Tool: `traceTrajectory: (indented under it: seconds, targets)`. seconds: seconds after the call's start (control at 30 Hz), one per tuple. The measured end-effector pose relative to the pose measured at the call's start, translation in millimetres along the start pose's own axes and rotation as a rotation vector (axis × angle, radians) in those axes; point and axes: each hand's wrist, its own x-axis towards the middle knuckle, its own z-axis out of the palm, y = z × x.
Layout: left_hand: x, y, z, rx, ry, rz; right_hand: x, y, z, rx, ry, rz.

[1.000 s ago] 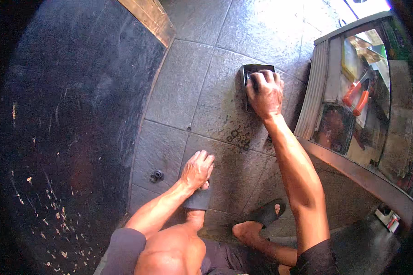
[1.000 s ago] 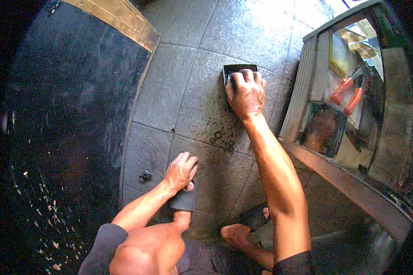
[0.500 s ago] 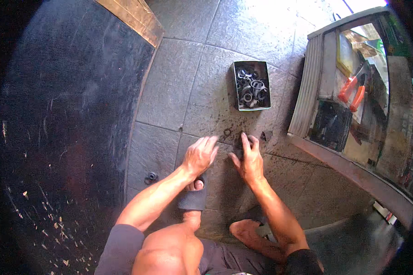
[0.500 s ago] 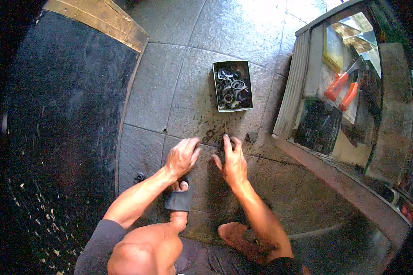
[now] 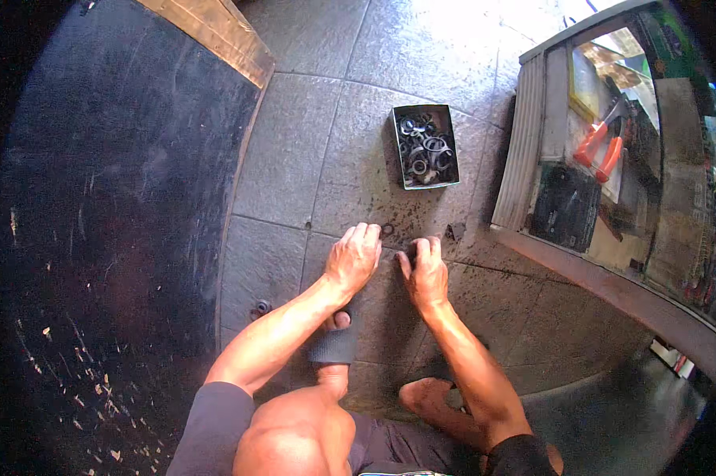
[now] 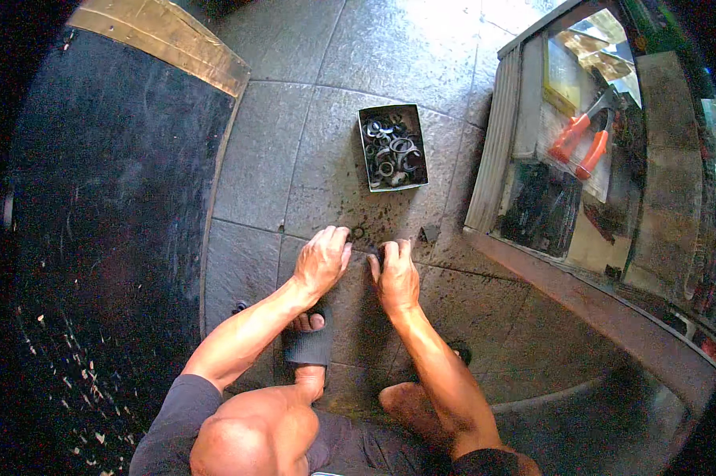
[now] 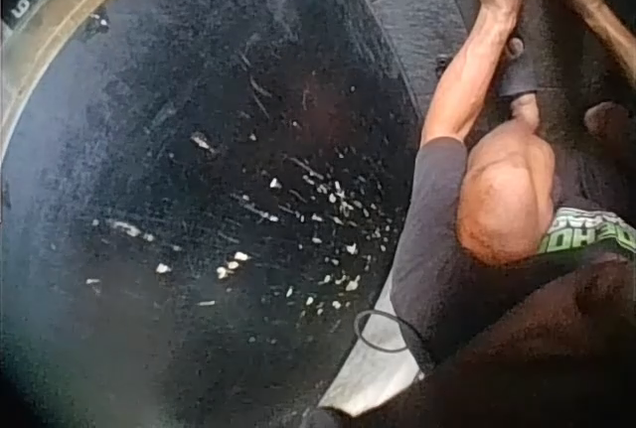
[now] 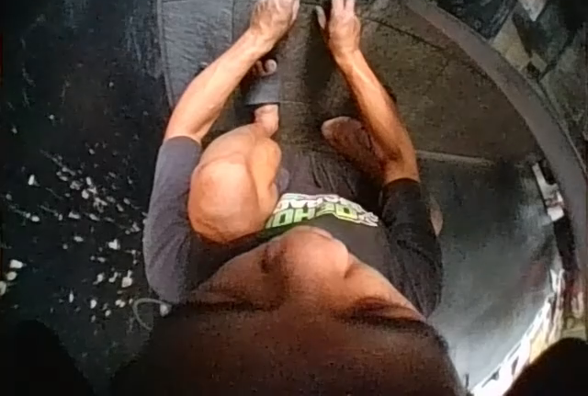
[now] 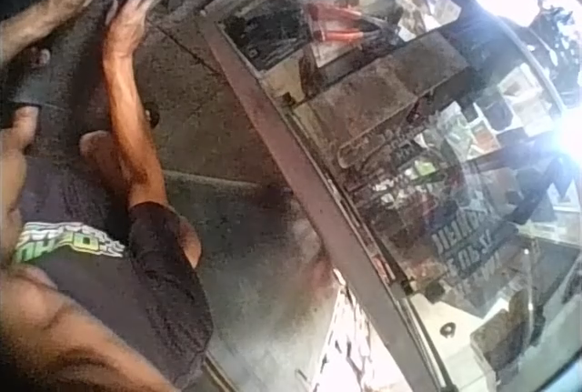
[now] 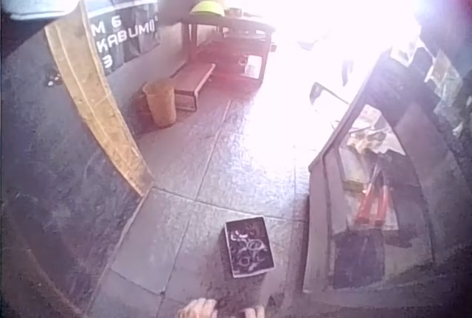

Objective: Sorting and examining various small mechanical parts on the floor.

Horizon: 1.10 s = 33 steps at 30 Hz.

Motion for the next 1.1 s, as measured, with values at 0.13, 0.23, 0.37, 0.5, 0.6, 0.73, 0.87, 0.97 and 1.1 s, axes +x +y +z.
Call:
traceTrajectory:
  seconds: [0.13, 0.23, 0.37, 0.5, 0.6, 0.73, 0.87, 0.97, 1.1]
  targets:
    - [0, -6, -5, -0.040, 0.004, -0.031, -1, -4, -2, 0.022, -0.009, -0.012]
    - [-1, -6, -6, -0.025, -0.019, -0.033, -1, -6, -4, 0.038, 0.015, -0.005]
    - [-5, -20, 0, -0.028, -0.014, 0.098, -8, -3, -1, -0.035, -0.046, 0.027]
    - [8, -8, -5, -0.138, 0.081, 0.087, -11, 3, -1, -0.031, -0.053, 0.012]
    - [15, -7, -2, -0.095, -0.020, 0.072, -5, -3, 1, 0.038, 0.019, -0.021]
    - [22, -1, 0, -0.008, -0.149, 0.055, 4, -6, 1, -0.012, -0.012, -0.053]
    - [22, -4, 0, -0.137, -0.060, -0.009, 7, -9, 1, -0.062, -0.087, -0.065]
    - [30, 1, -8, -0.227, 0.023, -0.065, 8, -14, -2, -0.100, -0.103, -0.075]
    - [84, 30, -26, -0.288, 0.228, 0.090, 10, -12, -5, -0.173, -0.168, -0.041]
